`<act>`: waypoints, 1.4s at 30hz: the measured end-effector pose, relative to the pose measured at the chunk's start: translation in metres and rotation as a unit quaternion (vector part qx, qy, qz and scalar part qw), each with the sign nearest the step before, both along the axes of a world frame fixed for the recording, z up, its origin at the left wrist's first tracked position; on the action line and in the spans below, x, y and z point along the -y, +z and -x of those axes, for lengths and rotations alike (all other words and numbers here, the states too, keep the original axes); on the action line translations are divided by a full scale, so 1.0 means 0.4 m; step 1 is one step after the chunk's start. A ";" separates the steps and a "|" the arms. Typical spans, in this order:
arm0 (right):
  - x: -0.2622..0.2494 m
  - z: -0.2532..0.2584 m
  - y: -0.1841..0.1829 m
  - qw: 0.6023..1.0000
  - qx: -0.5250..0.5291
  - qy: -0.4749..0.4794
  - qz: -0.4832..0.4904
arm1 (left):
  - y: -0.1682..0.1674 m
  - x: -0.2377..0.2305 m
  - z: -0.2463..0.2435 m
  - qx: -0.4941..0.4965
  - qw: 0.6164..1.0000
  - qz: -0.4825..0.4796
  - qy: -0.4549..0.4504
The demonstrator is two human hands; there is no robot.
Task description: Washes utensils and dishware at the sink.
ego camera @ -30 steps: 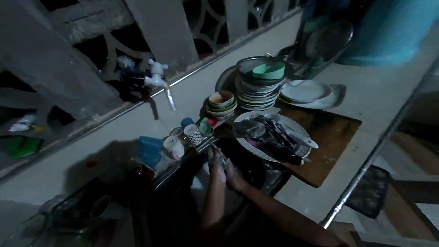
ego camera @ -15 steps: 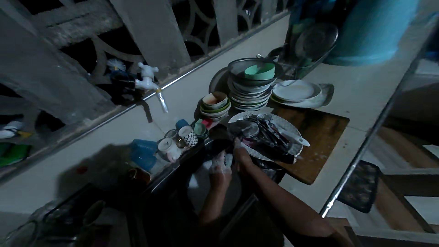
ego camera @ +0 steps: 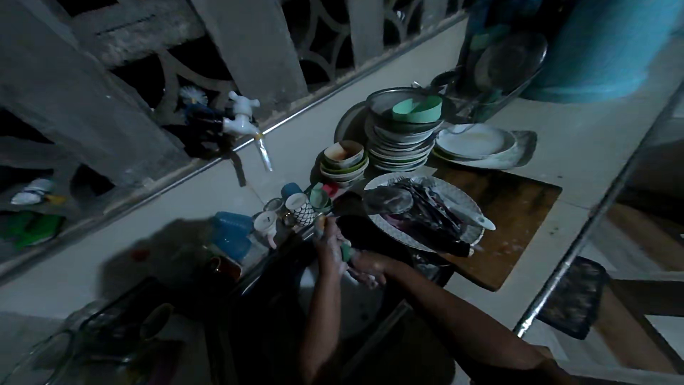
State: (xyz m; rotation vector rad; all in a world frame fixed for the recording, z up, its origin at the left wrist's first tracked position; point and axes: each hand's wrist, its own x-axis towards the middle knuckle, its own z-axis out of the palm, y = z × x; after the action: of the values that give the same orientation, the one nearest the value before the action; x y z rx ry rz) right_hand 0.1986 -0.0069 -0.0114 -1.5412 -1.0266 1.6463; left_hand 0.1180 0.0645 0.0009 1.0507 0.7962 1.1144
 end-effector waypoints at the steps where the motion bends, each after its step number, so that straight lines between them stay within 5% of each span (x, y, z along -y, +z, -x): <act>1: 0.004 -0.010 0.006 1.000 0.016 0.018 0.000 | 0.001 -0.001 -0.001 0.023 0.999 0.034 -0.012; 7: 0.034 -0.104 0.054 0.957 0.260 0.125 -0.020 | -0.014 -0.016 0.014 0.180 0.965 0.159 -0.107; 10: 0.084 -0.186 0.091 0.933 0.349 0.043 -0.069 | -0.013 -0.052 0.054 0.170 0.970 0.141 -0.097; 14: 0.112 -0.331 0.097 0.877 0.442 -0.171 -0.076 | -0.068 -0.073 0.108 -0.149 0.986 0.074 -0.028; 19: 0.049 -0.429 0.033 0.870 0.457 -0.184 0.000 | -0.298 -0.086 0.209 -0.409 0.910 0.027 -0.061; 22: 0.031 -0.354 0.056 0.836 0.518 -0.181 -0.001 | -0.282 -0.022 0.268 -0.540 0.834 -0.030 -0.108; 25: -0.006 -0.223 0.039 0.818 0.527 -0.175 -0.149 | -0.194 0.051 0.286 -0.588 0.787 -0.031 -0.183; 27: -0.046 -0.123 -0.035 0.854 0.474 -0.048 -0.208 | -0.131 0.074 0.280 -0.560 0.806 -0.007 -0.193; 30: -0.079 -0.014 -0.162 0.888 0.420 0.173 -0.077 | -0.006 0.103 0.254 -0.643 0.697 -0.003 -0.316; 32: -0.050 0.016 -0.264 0.885 0.413 0.207 -0.062 | -0.055 0.097 0.260 -0.684 0.627 -0.040 -0.371; 34: -0.019 0.052 -0.323 0.885 0.421 0.195 -0.033 | -0.212 0.029 0.299 -0.673 0.576 -0.098 -0.454; 36: 0.008 0.098 -0.300 0.910 0.386 0.150 0.015 | -0.350 -0.020 0.350 -0.645 0.597 -0.121 -0.461; 37: 0.004 0.115 -0.286 0.926 0.354 0.126 0.044 | -0.354 -0.012 0.357 -0.648 0.611 -0.113 -0.441; 40: -0.017 0.128 -0.297 0.945 0.320 0.052 0.044 | -0.194 0.052 0.300 -0.695 0.595 -0.035 -0.402; 42: -0.008 0.110 -0.306 0.917 0.374 0.138 0.005 | -0.136 0.074 0.292 -0.676 0.637 0.003 -0.371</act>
State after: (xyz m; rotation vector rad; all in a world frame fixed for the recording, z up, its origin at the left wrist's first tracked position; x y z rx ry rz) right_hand 0.1548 -0.0035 -0.1337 -2.1806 -1.6914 1.2178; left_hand 0.0011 0.0348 -0.0533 1.9431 1.2708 -0.6257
